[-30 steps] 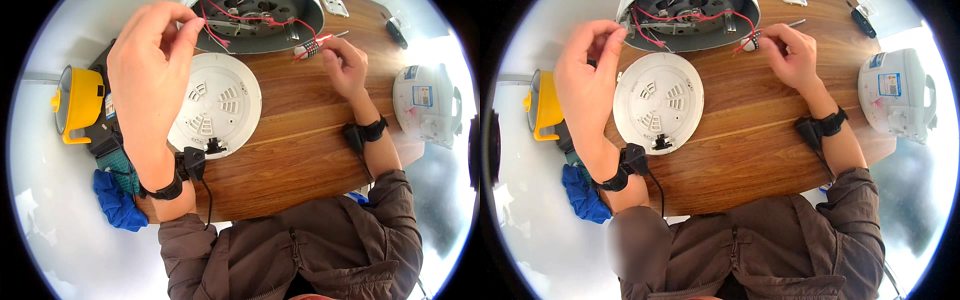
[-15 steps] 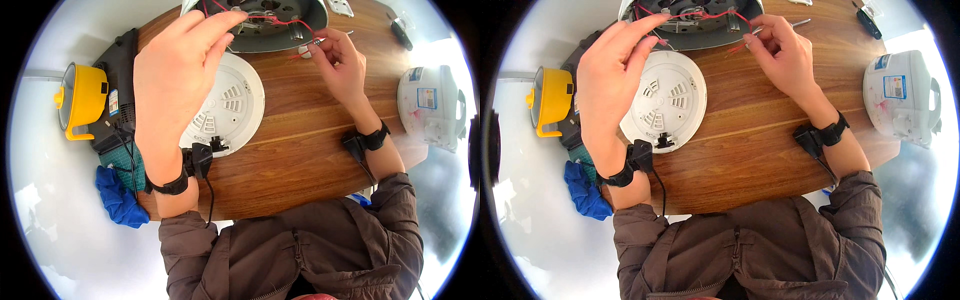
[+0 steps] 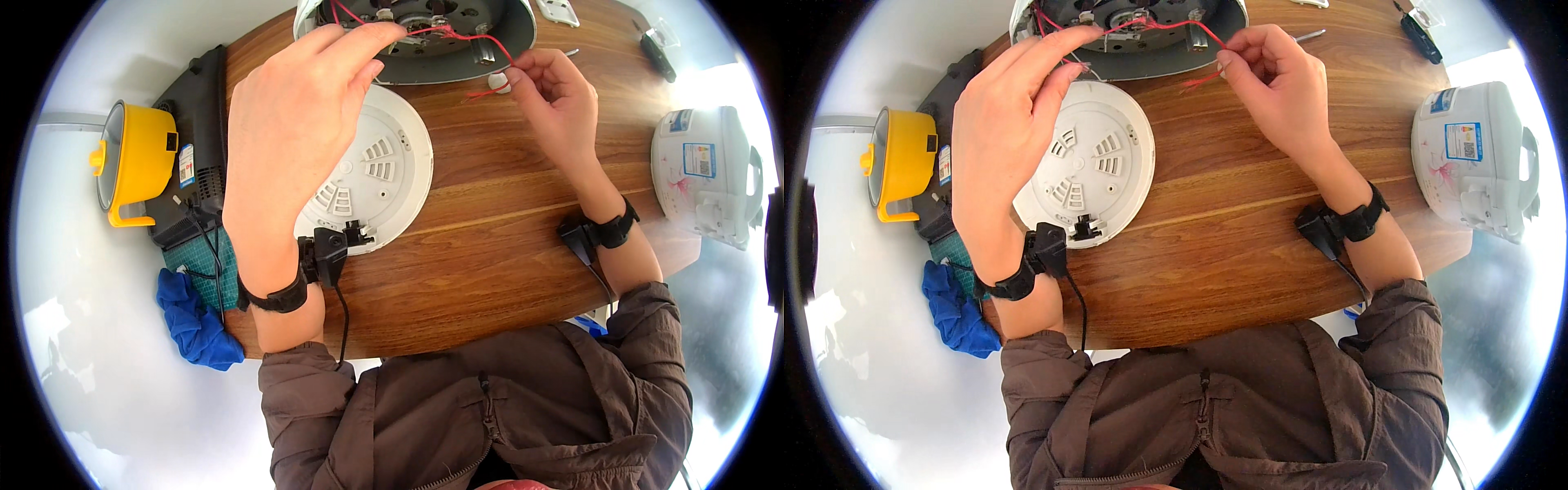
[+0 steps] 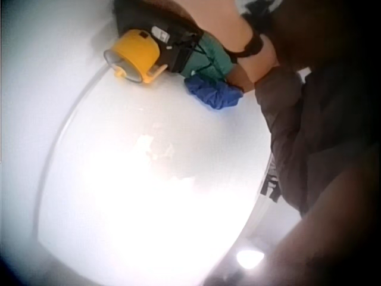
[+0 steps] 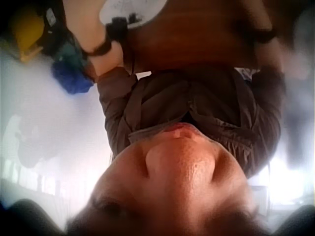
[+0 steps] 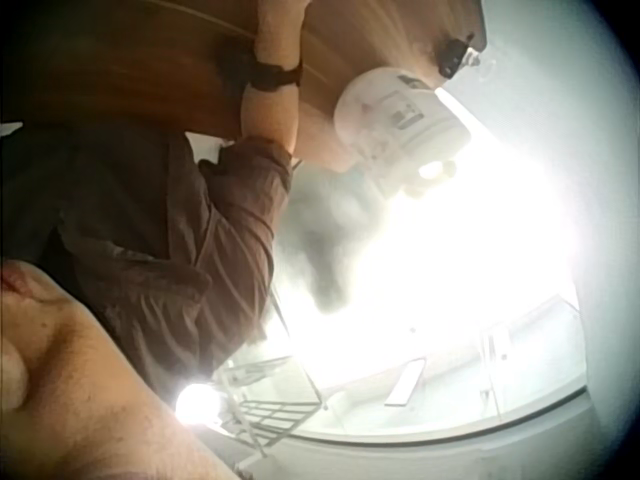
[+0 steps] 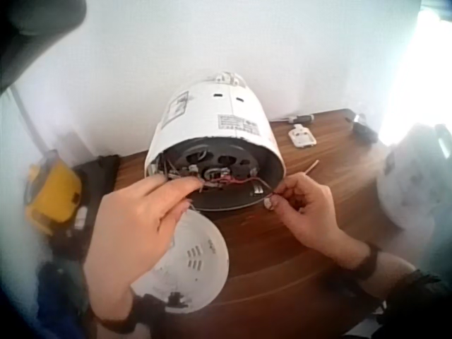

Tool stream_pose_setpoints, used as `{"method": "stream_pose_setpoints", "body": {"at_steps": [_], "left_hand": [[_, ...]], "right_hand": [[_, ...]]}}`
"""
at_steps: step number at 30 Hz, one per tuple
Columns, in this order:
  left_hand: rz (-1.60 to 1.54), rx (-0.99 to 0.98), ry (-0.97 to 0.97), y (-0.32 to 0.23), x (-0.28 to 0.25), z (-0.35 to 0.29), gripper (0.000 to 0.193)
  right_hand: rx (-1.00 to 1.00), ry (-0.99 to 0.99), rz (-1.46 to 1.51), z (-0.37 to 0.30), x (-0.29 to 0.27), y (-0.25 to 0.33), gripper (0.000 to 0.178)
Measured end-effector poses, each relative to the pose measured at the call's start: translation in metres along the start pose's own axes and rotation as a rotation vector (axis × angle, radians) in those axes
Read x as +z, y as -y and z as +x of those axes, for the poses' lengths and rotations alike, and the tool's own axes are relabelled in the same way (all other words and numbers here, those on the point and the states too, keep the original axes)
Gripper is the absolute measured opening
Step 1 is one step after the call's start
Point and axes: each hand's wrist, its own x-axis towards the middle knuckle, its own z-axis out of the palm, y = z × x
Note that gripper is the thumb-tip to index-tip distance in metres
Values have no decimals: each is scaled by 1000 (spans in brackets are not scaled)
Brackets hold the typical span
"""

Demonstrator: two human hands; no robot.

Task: The person disassembles a white rice cooker using a screwdriver. They remove the lid, inner pot, and bottom cover, then detach internal wires and components.

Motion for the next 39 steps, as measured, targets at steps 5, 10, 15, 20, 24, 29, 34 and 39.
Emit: {"method": "stream_pose_setpoints", "body": {"at_steps": [5, 10, 15, 20, 24, 29, 34, 39], "left_hand": [[-14, -5, 25, -2, 2, 0, 22], [-4, -20, 42, -8, 7, -1, 33], [-8, -49, 270, -18, 13, -5, 43], [-11, -18, 325, -24, 13, -6, 58], [-25, -119, 455, -31, 13, -8, 73], [-85, -147, 497, -31, 12, -8, 75], [-199, -197, 365, -29, 16, -6, 62], [-213, -182, 434, -29, 18, -7, 68]], "right_hand": [[-1, 4, -25, 0, -1, 5, 12], [153, 135, 257, 0, -5, 13, 11], [253, 328, 457, 3, -8, 17, 14], [277, 297, 487, 4, -8, 15, 14], [300, 320, 474, 2, -7, 15, 14], [299, 333, 470, 2, -5, 14, 14], [308, 327, 460, 1, -3, 11, 14], [313, 313, 391, -1, 0, 11, 9]]}}
